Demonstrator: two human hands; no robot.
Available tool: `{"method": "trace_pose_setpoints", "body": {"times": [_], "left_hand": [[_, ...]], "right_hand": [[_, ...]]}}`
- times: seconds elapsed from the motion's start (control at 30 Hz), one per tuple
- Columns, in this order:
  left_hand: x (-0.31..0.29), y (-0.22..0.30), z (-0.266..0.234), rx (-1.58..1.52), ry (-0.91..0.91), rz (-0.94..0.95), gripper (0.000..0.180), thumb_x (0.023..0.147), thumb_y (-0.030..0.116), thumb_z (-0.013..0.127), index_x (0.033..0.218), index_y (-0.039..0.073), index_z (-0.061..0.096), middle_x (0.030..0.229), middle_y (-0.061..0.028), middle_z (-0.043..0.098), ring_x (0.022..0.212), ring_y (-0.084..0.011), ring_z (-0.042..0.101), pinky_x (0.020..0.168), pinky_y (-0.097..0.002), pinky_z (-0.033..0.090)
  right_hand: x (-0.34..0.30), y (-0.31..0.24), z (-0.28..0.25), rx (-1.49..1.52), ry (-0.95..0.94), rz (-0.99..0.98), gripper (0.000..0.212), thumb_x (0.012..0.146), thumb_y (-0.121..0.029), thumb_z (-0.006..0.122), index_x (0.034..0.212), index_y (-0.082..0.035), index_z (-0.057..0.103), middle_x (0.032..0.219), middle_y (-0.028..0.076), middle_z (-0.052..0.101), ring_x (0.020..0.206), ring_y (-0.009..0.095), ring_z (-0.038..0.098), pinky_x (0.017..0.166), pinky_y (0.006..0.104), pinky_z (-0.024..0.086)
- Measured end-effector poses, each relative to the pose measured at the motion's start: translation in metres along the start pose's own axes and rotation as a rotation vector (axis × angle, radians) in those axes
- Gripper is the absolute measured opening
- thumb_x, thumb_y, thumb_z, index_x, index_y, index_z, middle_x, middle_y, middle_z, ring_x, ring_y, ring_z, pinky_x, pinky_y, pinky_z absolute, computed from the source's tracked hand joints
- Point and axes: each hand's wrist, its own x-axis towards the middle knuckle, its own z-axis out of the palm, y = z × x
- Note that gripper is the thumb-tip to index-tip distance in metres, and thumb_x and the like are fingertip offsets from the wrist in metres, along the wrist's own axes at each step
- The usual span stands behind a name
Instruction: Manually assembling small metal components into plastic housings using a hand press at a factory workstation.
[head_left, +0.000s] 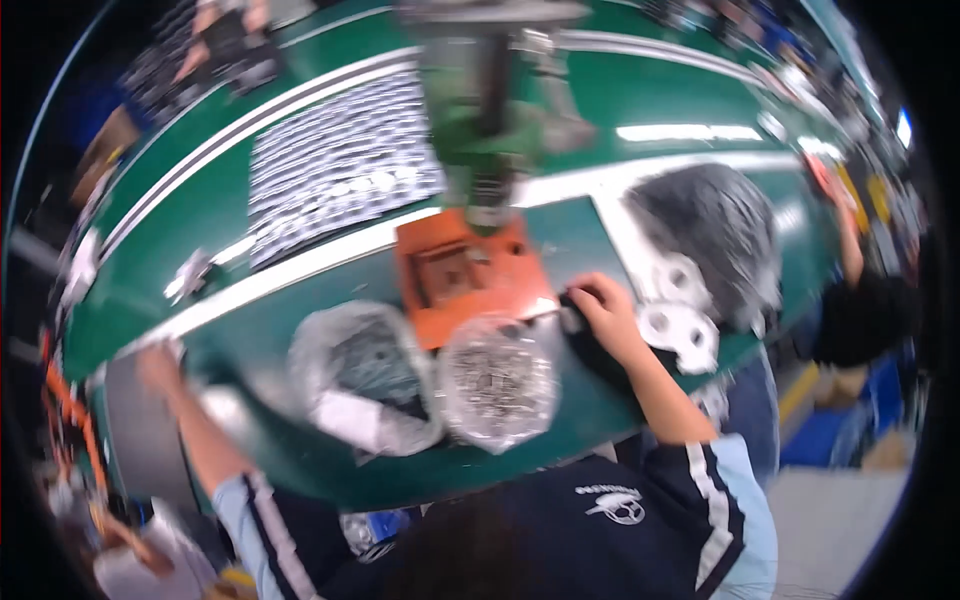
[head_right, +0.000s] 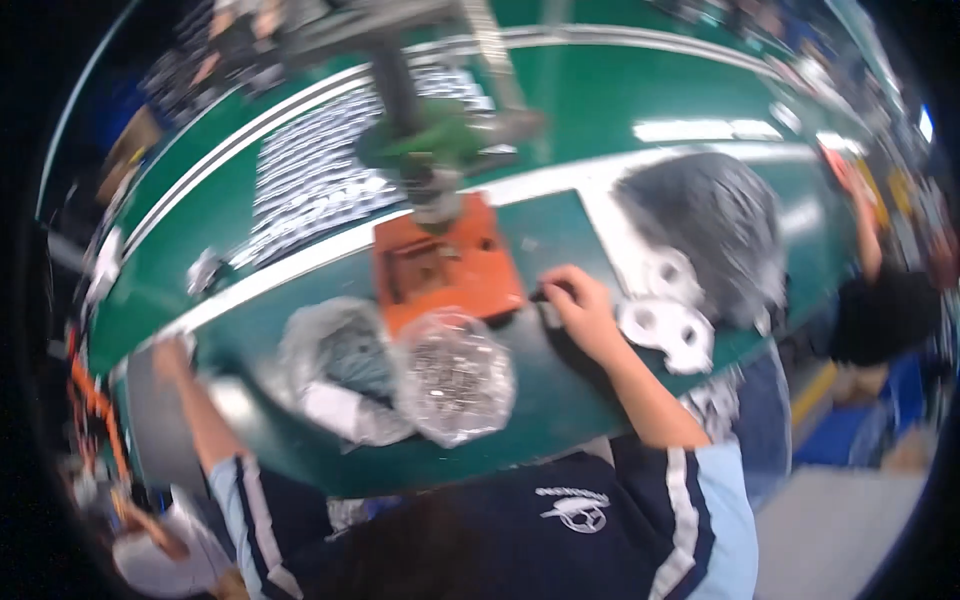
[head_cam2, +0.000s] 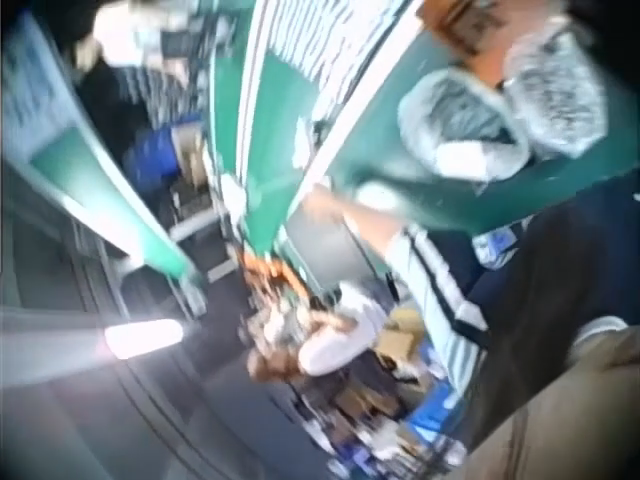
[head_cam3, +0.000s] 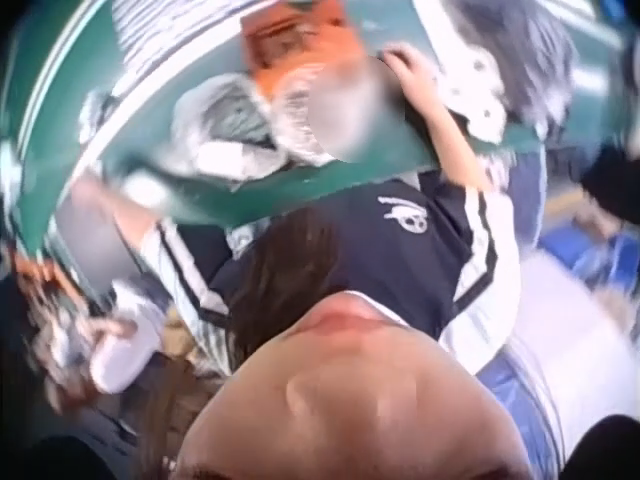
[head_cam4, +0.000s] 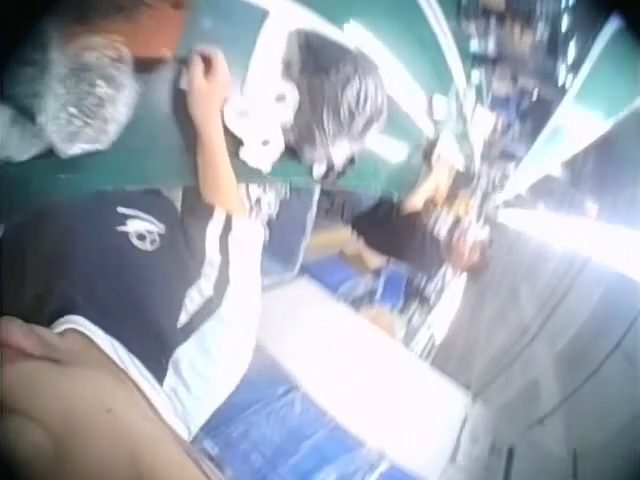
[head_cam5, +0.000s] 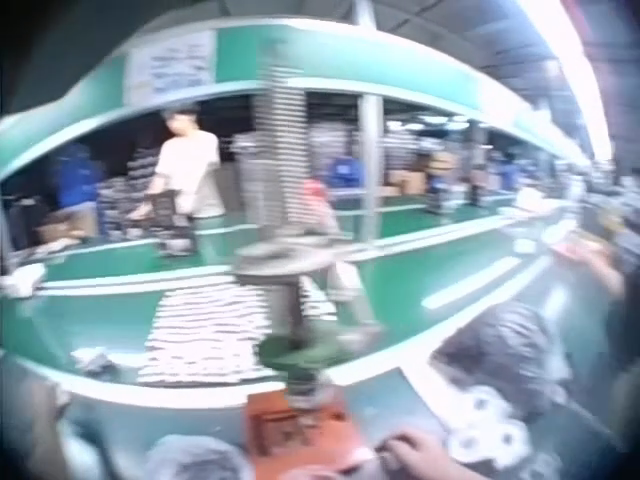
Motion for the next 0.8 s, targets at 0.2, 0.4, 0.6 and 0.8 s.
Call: {"method": "trace_pose_setpoints", "body": {"times": [0.2,0.4,0.6,0.8], "left_hand": [[-0.026,0.058,0.058,-0.58,-0.169,-0.328,0.059,0.08,0.039,0.06,0.125,0.004,0.042,0.12,-0.0202,0.051,0.107,-0.0363,0.053,0.087,-0.0471,0.043],[-0.089,0.139,-0.103,-1.882,-0.247,-0.557,0.049,0.086,0.026,0.059,0.124,0.004,0.04,0.122,-0.0149,0.044,0.106,-0.0274,0.05,0.083,-0.0385,0.046],[-0.196,0.154,-0.236,-2.15,-0.368,-0.579,0.033,0.091,0.022,0.05,0.118,0.004,0.047,0.109,-0.0077,0.054,0.102,-0.0203,0.053,0.079,-0.0349,0.048],[-0.27,0.192,-0.322,-2.176,-0.365,-0.265,0.017,0.093,0.018,0.047,0.102,0.004,0.049,0.093,-0.0047,0.053,0.086,-0.0134,0.053,0.078,-0.0273,0.043]], "right_hand": [[-0.058,-0.055,-0.068,-1.003,0.384,-0.164,0.038,0.07,-0.014,0.067,0.104,-0.005,0.054,0.111,0.014,0.051,0.105,0.032,0.046,0.09,0.0387,0.035],[-0.104,-0.059,-0.101,-1.223,0.216,-0.005,0.067,0.057,-0.017,0.077,0.119,-0.02,0.052,0.14,0.013,0.03,0.125,0.035,0.031,0.096,0.0455,0.027],[-0.102,-0.021,-0.123,-1.191,0.233,-0.204,0.039,0.066,-0.005,0.066,0.103,-0.015,0.062,0.129,0.008,0.049,0.115,0.026,0.046,0.092,0.0402,0.027],[-0.103,-0.046,-0.101,-0.007,0.272,0.011,0.024,0.088,-0.008,0.049,0.11,-0.001,0.054,0.096,0.015,0.061,0.069,0.017,0.06,0.056,0.0239,0.044]]}}
